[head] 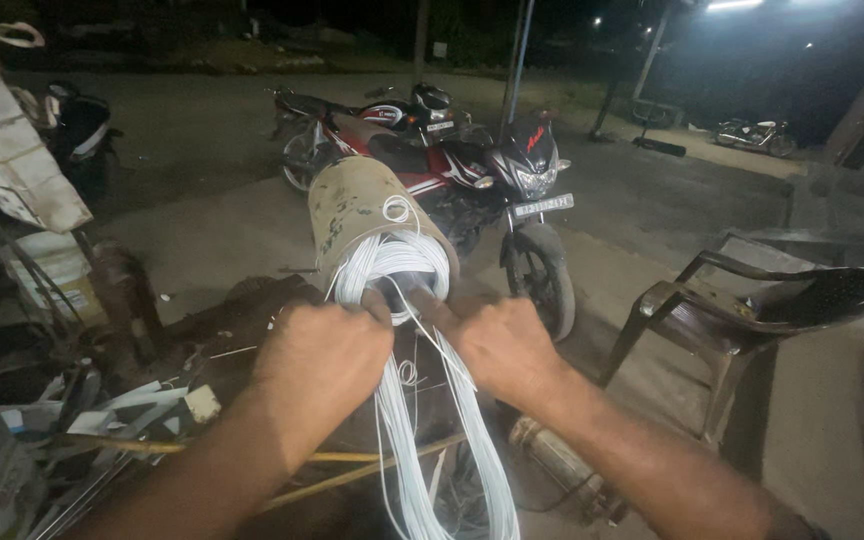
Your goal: The person unwinds white wire from a large spool, then repeatedly wraps and re-wraps the wire into a neat coil using both hands. The person occasionally uses a wooden stick to assist in organizing the wire.
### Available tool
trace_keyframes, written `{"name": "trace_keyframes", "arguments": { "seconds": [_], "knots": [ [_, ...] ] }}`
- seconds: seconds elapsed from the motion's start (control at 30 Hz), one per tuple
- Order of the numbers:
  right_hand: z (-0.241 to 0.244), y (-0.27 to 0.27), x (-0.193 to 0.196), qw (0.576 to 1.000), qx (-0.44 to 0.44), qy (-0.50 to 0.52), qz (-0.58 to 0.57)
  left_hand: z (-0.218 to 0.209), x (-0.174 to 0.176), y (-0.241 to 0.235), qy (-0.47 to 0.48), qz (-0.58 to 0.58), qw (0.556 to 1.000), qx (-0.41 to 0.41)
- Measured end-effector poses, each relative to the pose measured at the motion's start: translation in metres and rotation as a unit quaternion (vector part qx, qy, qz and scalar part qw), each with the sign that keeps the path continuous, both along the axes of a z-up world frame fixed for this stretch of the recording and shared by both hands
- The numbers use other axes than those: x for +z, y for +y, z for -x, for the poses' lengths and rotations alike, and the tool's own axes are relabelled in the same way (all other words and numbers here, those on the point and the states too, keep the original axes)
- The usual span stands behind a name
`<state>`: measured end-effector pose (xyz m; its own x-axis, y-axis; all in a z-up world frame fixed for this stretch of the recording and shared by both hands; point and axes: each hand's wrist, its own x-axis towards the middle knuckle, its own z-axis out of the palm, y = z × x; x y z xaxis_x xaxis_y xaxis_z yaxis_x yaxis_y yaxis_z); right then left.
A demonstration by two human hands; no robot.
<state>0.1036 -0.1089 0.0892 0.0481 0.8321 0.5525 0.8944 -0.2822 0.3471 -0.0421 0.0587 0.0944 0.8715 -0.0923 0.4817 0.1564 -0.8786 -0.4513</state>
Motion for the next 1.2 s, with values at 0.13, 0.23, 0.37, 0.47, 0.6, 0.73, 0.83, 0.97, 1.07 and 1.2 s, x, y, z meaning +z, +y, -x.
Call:
{"name": "trace_keyframes", "arguments": {
  "seconds": [0.13,0.23,0.37,0.47,0.6,0.73,0.83,0.97,1.07,1.2],
  "knots": [
    [0.001,0.001,-0.005,0.994,0.047,0.0,-0.097,0.003,0.002,-0.001,0.012,-0.013,1.0,0.016],
    [0.001,0.004,-0.005,0.996,0.007,0.022,-0.081,0.005,0.007,0.0,-0.008,-0.005,1.0,-0.012],
    [0.002,0.005,0.004,0.993,0.01,-0.109,-0.053,0.007,0.011,0.001,0.074,0.029,0.996,0.03],
    [0.001,0.01,0.017,0.991,-0.009,-0.133,0.031,0.007,0.012,0.005,0.113,0.038,0.992,0.046],
    [0.0,0.023,0.029,0.978,-0.086,-0.028,0.188,0.006,0.011,0.012,0.148,0.056,0.983,0.094],
    [0.0,0.028,0.025,0.986,-0.057,-0.001,0.157,0.014,0.008,0.014,0.084,0.024,0.993,0.081],
    [0.003,0.034,0.012,0.996,-0.029,0.009,0.087,0.028,-0.001,0.007,0.023,0.027,0.998,0.046],
    [0.003,0.033,-0.008,1.0,-0.005,-0.002,-0.018,0.03,-0.003,0.005,0.102,0.042,0.992,0.056],
    [0.0,0.035,-0.013,1.0,-0.019,0.01,-0.017,0.025,-0.001,0.003,0.133,0.037,0.984,0.111],
    [0.001,0.028,-0.014,0.997,0.012,0.06,-0.045,0.022,0.007,-0.002,0.154,0.047,0.975,0.156]
  ]
}}
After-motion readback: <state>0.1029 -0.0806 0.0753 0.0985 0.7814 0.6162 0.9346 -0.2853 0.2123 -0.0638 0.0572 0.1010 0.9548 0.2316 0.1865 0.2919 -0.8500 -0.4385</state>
